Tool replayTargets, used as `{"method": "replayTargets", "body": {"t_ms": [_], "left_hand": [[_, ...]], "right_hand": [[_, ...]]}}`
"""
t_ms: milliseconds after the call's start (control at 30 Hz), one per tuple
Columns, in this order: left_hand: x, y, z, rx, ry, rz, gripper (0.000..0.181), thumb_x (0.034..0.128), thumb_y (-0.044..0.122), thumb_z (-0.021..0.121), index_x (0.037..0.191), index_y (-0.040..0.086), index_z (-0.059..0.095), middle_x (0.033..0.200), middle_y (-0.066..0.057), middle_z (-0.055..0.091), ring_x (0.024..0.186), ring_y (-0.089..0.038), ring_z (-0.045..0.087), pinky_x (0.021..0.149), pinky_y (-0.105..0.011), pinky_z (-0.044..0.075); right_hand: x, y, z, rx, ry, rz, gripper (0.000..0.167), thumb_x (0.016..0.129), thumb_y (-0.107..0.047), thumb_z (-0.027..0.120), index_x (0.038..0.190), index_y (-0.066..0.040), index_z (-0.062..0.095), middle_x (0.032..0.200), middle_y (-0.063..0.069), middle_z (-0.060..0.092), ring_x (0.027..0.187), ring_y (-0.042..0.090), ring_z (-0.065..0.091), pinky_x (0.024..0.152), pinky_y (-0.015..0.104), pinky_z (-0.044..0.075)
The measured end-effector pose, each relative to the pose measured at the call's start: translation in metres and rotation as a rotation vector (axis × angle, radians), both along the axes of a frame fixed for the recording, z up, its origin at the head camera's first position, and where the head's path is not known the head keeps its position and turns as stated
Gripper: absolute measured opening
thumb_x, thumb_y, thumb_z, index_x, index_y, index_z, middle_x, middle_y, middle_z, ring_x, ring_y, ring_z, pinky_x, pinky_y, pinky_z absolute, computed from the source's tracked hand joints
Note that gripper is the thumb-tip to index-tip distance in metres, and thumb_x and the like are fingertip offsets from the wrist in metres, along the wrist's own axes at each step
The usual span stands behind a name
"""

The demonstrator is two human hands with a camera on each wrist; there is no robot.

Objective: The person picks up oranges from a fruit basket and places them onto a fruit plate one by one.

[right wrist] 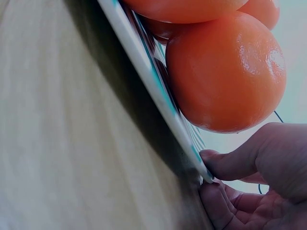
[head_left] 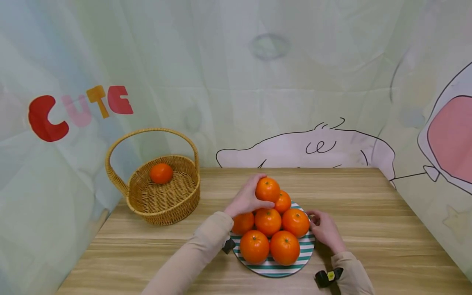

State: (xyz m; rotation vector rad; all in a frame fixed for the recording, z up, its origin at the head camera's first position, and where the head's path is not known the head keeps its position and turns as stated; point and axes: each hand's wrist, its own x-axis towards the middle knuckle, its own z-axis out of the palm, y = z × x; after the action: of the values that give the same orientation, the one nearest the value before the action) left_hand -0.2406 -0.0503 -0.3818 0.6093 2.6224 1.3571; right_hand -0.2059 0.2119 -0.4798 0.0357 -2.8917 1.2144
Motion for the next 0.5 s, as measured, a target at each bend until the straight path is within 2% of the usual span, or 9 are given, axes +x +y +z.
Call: {"method": "replayTargets", "body": {"t_ms": [500], "left_hand": [[0.0029,0.0021,-0.0018,-0.019,-0.020,-0.024,0.082,0.0844,0.021,0.080,0.152,0.011,0.035,0.152,-0.015,0.040,0.129,-0.034,0.050,0.110,-0.056,0.044]], "right_hand": [[-0.0007,0.0003,-0.0008,0.000,-0.005,-0.005,0.029,0.088,0.001,0.059,0.116,0.003,0.067,0.083,0.010,0.061,0.073,0.021,0.051,0.065,0.030,0.040]]}}
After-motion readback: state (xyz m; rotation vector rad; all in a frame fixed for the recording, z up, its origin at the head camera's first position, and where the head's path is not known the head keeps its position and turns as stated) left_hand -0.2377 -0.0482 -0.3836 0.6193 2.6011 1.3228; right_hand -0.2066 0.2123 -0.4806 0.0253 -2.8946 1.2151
